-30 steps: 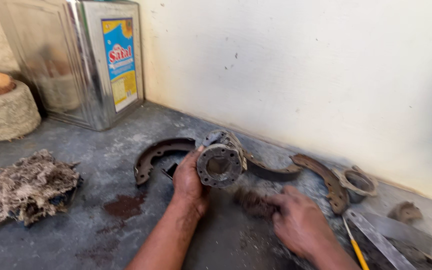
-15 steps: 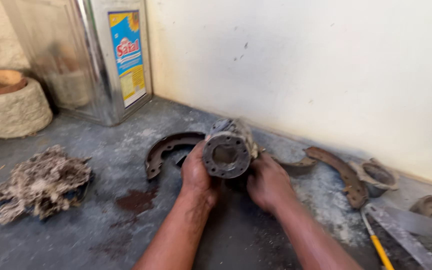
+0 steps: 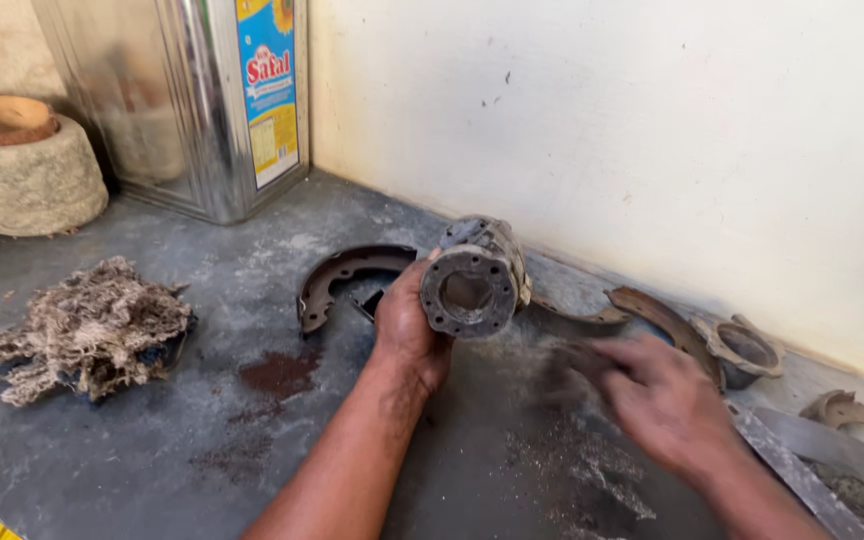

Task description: The person cleans a metal housing and several brake shoes on a workbench using a small metal scraper to remove accumulated grime and a cloth to wipe the surfaces.

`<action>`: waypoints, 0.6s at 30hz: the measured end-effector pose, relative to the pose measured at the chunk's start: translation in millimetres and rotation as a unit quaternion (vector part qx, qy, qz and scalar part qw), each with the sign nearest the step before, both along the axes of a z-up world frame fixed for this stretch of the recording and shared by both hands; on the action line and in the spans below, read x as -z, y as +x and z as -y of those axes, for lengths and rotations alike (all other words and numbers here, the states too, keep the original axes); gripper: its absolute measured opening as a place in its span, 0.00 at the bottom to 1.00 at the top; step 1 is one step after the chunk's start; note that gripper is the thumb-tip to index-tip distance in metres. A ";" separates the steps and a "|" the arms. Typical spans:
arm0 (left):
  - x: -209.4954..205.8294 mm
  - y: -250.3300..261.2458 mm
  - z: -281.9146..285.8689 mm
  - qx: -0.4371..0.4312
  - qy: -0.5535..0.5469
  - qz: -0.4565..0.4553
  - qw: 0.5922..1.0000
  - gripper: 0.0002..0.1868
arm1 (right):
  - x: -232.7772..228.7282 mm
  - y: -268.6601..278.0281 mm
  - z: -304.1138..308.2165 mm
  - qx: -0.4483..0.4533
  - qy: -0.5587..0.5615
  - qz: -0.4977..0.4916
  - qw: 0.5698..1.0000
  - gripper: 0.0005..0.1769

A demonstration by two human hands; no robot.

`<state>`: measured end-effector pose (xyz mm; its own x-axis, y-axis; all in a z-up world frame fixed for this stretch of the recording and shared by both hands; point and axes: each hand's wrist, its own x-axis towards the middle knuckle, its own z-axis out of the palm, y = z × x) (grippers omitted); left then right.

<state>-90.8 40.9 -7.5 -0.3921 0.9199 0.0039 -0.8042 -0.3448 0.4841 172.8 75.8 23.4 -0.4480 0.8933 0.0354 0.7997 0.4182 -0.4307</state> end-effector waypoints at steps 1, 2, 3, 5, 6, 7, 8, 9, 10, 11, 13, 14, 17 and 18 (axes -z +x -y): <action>-1.2 -1.8 1.2 0.002 0.003 -0.004 1.000 0.15 | -1.4 7.8 -5.4 0.014 0.036 0.054 0.998 0.22; -1.6 -0.3 2.0 0.009 0.006 -0.007 1.000 0.15 | 1.5 14.4 -7.7 0.024 0.069 0.103 0.992 0.21; -2.7 2.8 1.4 0.016 0.009 -0.009 1.000 0.15 | 8.4 18.7 -3.7 0.029 0.093 0.138 0.986 0.21; -4.1 6.2 1.3 0.017 -0.006 -0.003 1.000 0.15 | 25.6 8.7 14.1 0.027 0.117 0.141 0.983 0.21; -4.9 5.0 2.8 0.015 -0.015 -0.003 1.000 0.15 | 32.4 -3.8 25.6 0.036 0.117 0.137 0.983 0.21; -6.9 3.4 3.2 0.011 -0.023 -0.009 1.000 0.15 | 34.1 -17.7 33.0 0.042 0.078 0.134 0.987 0.21; -8.3 4.4 4.3 0.011 -0.035 -0.013 0.999 0.15 | 34.3 -29.5 39.1 0.049 0.035 0.133 0.989 0.22; -9.2 6.0 6.9 0.010 -0.047 -0.018 0.999 0.15 | 33.0 -35.2 44.0 0.057 -0.008 0.132 0.990 0.22; -12.8 7.0 7.2 0.014 -0.040 -0.029 0.999 0.14 | 28.9 -30.4 46.0 0.067 0.018 0.060 0.996 0.22; -16.3 6.9 9.0 0.017 -0.034 -0.040 0.998 0.14 | 27.0 -20.2 47.2 0.075 0.044 -0.013 0.996 0.22; -22.9 3.9 16.2 0.004 -0.038 -0.069 0.997 0.13 | 28.7 9.2 38.2 0.133 0.021 -0.005 0.991 0.22; -28.2 3.3 17.2 -0.005 -0.046 -0.087 0.995 0.14 | 29.1 35.2 30.4 0.191 -0.024 0.073 0.979 0.21; -38.8 5.0 20.4 -0.007 -0.062 -0.117 0.991 0.15 | 66.4 98.3 24.7 0.115 0.067 0.162 0.978 0.23; -40.2 3.3 22.4 -0.007 -0.067 -0.125 0.990 0.16 | 87.7 103.5 31.8 0.125 0.095 0.186 0.970 0.24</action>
<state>-87.5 18.6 32.7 -0.4065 0.9134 -0.0189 -0.6490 -0.2742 0.7096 276.3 44.0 -64.3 -0.2313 0.9689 0.0884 0.9718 0.2344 -0.0265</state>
